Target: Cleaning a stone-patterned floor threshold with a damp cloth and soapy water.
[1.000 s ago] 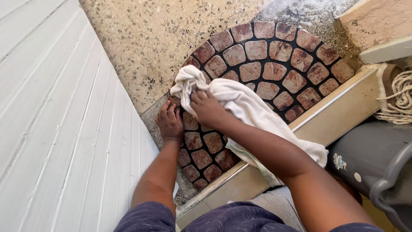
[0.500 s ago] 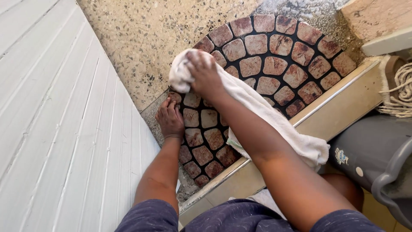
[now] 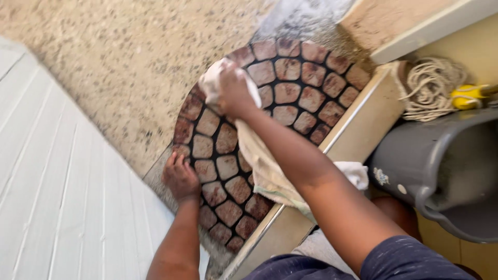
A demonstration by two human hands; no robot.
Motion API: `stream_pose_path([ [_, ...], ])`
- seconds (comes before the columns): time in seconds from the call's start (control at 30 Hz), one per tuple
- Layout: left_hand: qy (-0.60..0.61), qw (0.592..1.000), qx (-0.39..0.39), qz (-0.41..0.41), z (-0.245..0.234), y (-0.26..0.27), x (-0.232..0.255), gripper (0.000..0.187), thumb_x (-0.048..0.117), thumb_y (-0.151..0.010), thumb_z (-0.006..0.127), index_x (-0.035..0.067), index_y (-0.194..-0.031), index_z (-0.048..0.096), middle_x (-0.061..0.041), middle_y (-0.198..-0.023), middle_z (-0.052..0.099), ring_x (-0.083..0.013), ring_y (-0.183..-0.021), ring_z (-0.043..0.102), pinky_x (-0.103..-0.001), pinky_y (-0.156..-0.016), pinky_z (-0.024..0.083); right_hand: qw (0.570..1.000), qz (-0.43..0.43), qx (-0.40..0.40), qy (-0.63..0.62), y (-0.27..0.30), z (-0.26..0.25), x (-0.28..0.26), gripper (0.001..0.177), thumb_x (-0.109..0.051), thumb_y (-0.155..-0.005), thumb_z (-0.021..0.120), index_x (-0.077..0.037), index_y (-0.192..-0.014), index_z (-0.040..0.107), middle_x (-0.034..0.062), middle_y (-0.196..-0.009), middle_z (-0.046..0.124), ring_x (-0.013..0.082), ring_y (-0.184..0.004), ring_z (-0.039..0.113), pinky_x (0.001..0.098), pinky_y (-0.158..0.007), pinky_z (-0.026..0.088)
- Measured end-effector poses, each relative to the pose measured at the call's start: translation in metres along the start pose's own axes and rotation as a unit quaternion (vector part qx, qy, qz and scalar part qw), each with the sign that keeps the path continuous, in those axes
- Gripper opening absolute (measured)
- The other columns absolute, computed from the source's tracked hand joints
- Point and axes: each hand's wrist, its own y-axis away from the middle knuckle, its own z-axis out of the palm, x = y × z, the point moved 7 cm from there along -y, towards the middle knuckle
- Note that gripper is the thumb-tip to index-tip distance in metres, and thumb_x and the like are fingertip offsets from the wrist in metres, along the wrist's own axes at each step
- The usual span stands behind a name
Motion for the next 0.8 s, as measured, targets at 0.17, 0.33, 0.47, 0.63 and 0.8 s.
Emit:
stream_pose_path([
  [0.17,-0.003,1.0,0.013,0.003,0.003,0.0,-0.001,0.027,0.016,-0.1,0.062,0.014,-0.127,0.063,-0.006,-0.146,0.056,-0.0324,-0.134,0.054,-0.054,-0.108,0.038,0.987,-0.152,-0.03,0.046,0.024,0.008,-0.008,0.069,-0.034,-0.093,0.06,-0.005,-0.151,0.036,0.0158,-0.167,0.027,0.0323,-0.152,0.024,0.0517,-0.117,0.025],
  [0.33,0.005,1.0,0.023,0.003,-0.004,0.0,0.0,0.025,0.019,-0.102,0.061,0.014,-0.126,0.064,-0.006,-0.145,0.057,-0.0317,-0.134,0.054,-0.053,-0.109,0.039,0.987,-0.152,0.038,0.046,0.02,-0.027,0.032,0.042,-0.021,-0.099,0.063,-0.019,-0.141,0.058,0.0061,-0.146,0.052,0.0245,-0.136,0.048,0.0434,-0.113,0.043],
  [0.47,-0.009,1.0,0.014,-0.006,-0.006,0.0,0.006,0.026,0.018,-0.1,0.06,0.013,-0.125,0.065,-0.006,-0.145,0.057,-0.0309,-0.134,0.055,-0.052,-0.108,0.039,0.984,0.132,0.025,-0.113,0.012,-0.066,0.064,0.031,-0.02,-0.098,0.068,-0.016,-0.129,0.065,0.0092,-0.117,0.06,0.0248,-0.107,0.059,0.037,-0.092,0.054],
  [0.63,-0.014,1.0,0.004,-0.014,0.001,0.001,-0.002,0.026,0.016,-0.098,0.061,0.013,-0.124,0.064,-0.007,-0.144,0.057,-0.0306,-0.134,0.054,-0.053,-0.106,0.038,0.863,0.362,0.129,-0.327,0.034,-0.072,0.14,0.042,-0.022,-0.086,0.078,-0.011,-0.12,0.056,0.0089,-0.106,0.064,0.0247,-0.093,0.067,0.0355,-0.071,0.057],
  [0.8,0.002,1.0,0.012,0.01,-0.009,-0.008,0.014,0.029,0.015,-0.1,0.06,0.01,-0.129,0.063,-0.009,-0.145,0.056,-0.0321,-0.134,0.053,-0.052,-0.109,0.038,0.97,0.196,0.031,-0.139,0.033,-0.147,0.106,0.043,-0.041,-0.092,0.071,-0.014,-0.125,0.07,0.0146,-0.156,0.036,0.0349,-0.147,0.026,0.0512,-0.12,0.021],
])
